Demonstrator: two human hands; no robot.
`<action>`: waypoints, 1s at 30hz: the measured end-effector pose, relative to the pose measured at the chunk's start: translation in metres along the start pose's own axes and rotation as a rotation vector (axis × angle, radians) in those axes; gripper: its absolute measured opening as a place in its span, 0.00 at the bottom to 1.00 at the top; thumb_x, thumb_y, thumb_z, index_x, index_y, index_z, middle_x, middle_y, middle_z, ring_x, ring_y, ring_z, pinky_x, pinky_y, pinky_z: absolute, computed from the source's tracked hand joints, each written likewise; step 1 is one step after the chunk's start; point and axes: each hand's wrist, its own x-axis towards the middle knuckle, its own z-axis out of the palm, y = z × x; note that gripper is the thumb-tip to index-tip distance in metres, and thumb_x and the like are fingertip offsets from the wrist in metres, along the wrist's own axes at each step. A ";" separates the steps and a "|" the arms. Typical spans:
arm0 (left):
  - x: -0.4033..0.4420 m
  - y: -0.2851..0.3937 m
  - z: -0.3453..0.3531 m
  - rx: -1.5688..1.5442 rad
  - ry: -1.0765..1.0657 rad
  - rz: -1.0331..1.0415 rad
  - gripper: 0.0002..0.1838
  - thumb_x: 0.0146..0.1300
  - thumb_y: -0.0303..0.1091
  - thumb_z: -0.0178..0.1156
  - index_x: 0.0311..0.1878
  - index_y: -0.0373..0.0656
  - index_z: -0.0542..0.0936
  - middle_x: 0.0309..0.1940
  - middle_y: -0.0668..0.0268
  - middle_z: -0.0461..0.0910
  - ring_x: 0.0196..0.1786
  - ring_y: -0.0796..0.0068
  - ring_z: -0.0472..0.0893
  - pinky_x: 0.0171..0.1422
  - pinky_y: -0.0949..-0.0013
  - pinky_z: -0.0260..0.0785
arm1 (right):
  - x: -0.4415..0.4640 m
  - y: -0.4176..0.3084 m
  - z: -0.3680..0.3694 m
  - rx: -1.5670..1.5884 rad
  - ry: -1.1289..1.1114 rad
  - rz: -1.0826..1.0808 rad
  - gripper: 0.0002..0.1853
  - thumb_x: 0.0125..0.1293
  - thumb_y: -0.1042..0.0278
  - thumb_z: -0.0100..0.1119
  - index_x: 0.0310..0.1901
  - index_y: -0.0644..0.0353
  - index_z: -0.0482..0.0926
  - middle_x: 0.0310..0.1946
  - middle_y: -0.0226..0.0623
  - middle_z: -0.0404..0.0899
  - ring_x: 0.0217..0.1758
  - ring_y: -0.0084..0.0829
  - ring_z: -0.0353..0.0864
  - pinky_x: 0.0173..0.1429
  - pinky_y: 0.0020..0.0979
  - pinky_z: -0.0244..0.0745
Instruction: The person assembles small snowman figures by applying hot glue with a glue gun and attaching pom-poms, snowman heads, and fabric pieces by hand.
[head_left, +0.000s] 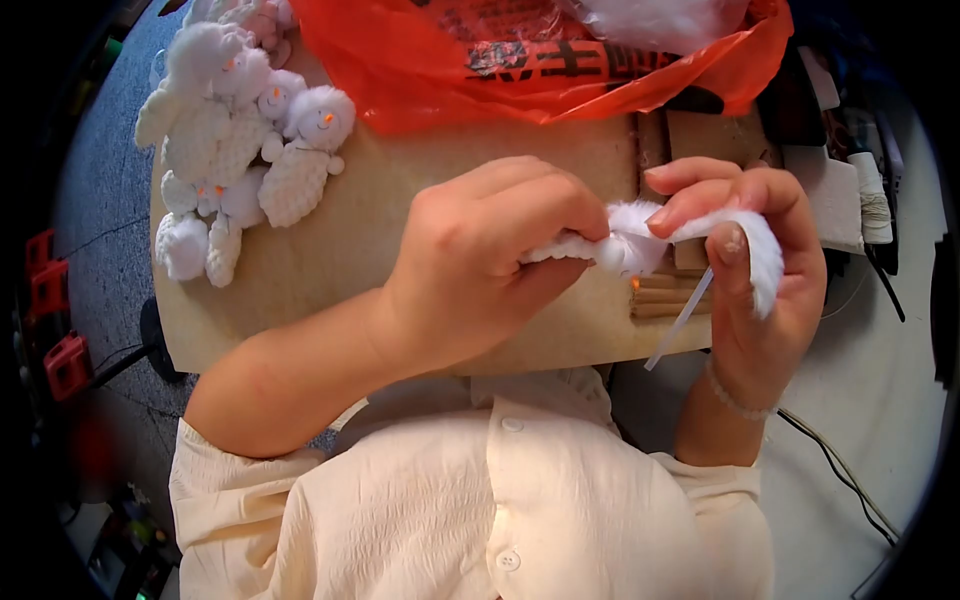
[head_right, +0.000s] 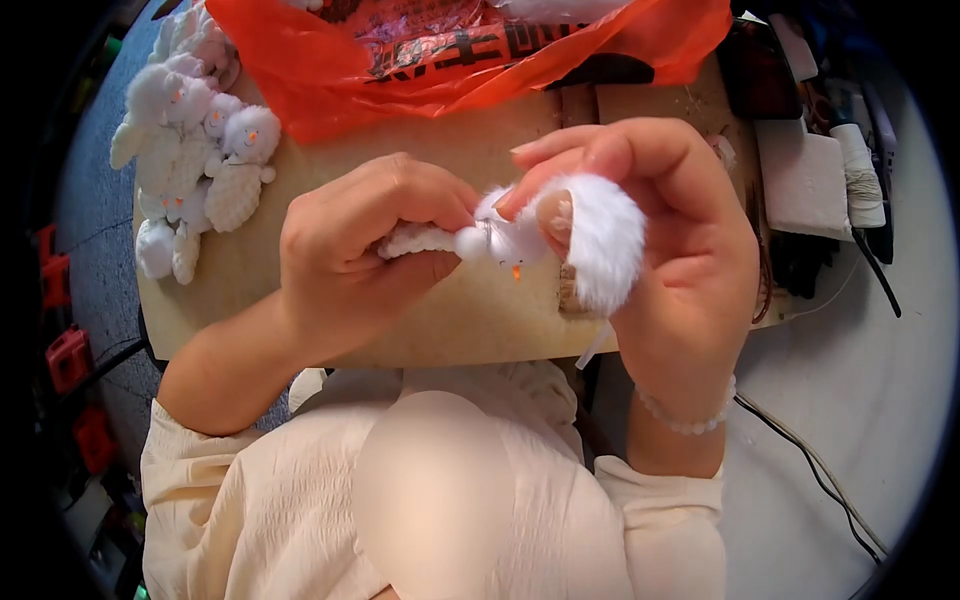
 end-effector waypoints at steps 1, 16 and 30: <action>0.000 0.000 0.001 0.001 0.004 -0.014 0.13 0.43 0.14 0.66 0.34 0.36 0.79 0.34 0.61 0.83 0.33 0.70 0.81 0.36 0.72 0.73 | -0.003 -0.002 0.001 -0.030 0.026 0.003 0.14 0.66 0.60 0.62 0.42 0.60 0.70 0.32 0.45 0.83 0.52 0.43 0.77 0.60 0.40 0.67; -0.005 0.000 0.001 -0.141 -0.036 -0.156 0.11 0.52 0.16 0.68 0.37 0.35 0.79 0.38 0.65 0.82 0.34 0.82 0.77 0.36 0.78 0.69 | -0.021 0.000 0.000 -0.094 0.077 0.052 0.15 0.70 0.57 0.55 0.45 0.61 0.69 0.33 0.48 0.84 0.57 0.45 0.75 0.62 0.43 0.65; -0.004 0.002 0.009 -0.267 0.085 -0.239 0.12 0.46 0.17 0.66 0.34 0.39 0.79 0.31 0.66 0.82 0.29 0.77 0.77 0.33 0.75 0.69 | -0.017 0.012 -0.008 -0.046 0.041 -0.029 0.15 0.73 0.57 0.50 0.47 0.62 0.69 0.37 0.50 0.83 0.56 0.47 0.75 0.64 0.44 0.62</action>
